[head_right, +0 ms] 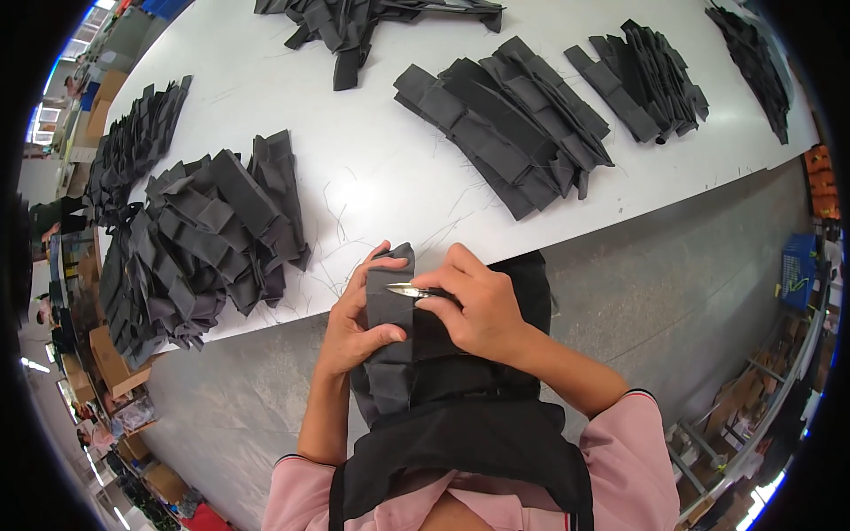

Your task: The person is using small snips to trim excess threads and tidy the edges of black fabric strips in a factory setting.

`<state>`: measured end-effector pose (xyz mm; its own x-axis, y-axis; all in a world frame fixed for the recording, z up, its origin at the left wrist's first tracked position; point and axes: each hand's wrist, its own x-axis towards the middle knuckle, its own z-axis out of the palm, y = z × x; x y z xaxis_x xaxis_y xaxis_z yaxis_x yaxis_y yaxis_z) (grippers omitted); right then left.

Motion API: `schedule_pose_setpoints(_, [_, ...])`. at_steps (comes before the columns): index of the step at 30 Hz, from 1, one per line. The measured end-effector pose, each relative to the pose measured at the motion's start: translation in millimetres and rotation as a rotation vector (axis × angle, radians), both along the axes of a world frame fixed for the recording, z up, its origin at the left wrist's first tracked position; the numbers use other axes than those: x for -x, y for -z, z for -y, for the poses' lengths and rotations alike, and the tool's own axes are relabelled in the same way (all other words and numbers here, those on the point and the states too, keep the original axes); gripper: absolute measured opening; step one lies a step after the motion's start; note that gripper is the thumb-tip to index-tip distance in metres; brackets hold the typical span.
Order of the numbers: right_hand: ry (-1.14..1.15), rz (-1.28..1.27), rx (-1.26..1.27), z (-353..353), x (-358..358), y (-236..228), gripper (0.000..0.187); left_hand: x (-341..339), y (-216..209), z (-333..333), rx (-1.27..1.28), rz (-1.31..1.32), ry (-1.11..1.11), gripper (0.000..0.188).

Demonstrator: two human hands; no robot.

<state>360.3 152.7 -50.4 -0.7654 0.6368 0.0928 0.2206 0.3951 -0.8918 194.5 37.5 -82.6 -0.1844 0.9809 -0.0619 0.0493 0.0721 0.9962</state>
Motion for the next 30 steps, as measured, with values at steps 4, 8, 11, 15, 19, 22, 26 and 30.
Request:
schedule_pose_setpoints(4, [0.058, -0.05, 0.127, -3, 0, -5, 0.022, 3, -3, -1, -0.001, -0.003, 0.001, 0.049])
schedule_pose_setpoints(8, [0.052, -0.089, 0.135, 3, 13, -4, 0.02, 3, -14, 2, 0.023, -0.061, -0.018, 0.053])
schedule_pose_setpoints(11, [0.203, -0.164, 0.516, 0, 9, 21, 0.013, -2, -8, -4, 0.034, -0.141, -0.062, 0.043])
schedule_pose_setpoints(15, [0.18, -0.278, 0.808, 12, 14, 8, 0.034, -9, 3, -13, -0.029, -0.261, -0.259, 0.016])
schedule_pose_setpoints(19, [0.144, -0.224, 1.004, 34, 33, 3, 0.018, -11, -5, -21, -0.057, -0.051, -0.478, 0.023])
schedule_pose_setpoints(22, [0.178, -0.246, 1.027, 36, 35, 7, 0.011, -10, -2, -14, -0.055, -0.195, -0.417, 0.027])
schedule_pose_setpoints(26, [0.175, -0.252, 0.957, 31, 26, 26, 0.014, -13, -20, -11, -0.092, -0.464, -0.299, 0.04])
schedule_pose_setpoints(30, [0.22, -0.278, 1.046, 36, 32, 16, 0.016, -8, -16, -12, -0.026, -0.03, -0.408, 0.043])
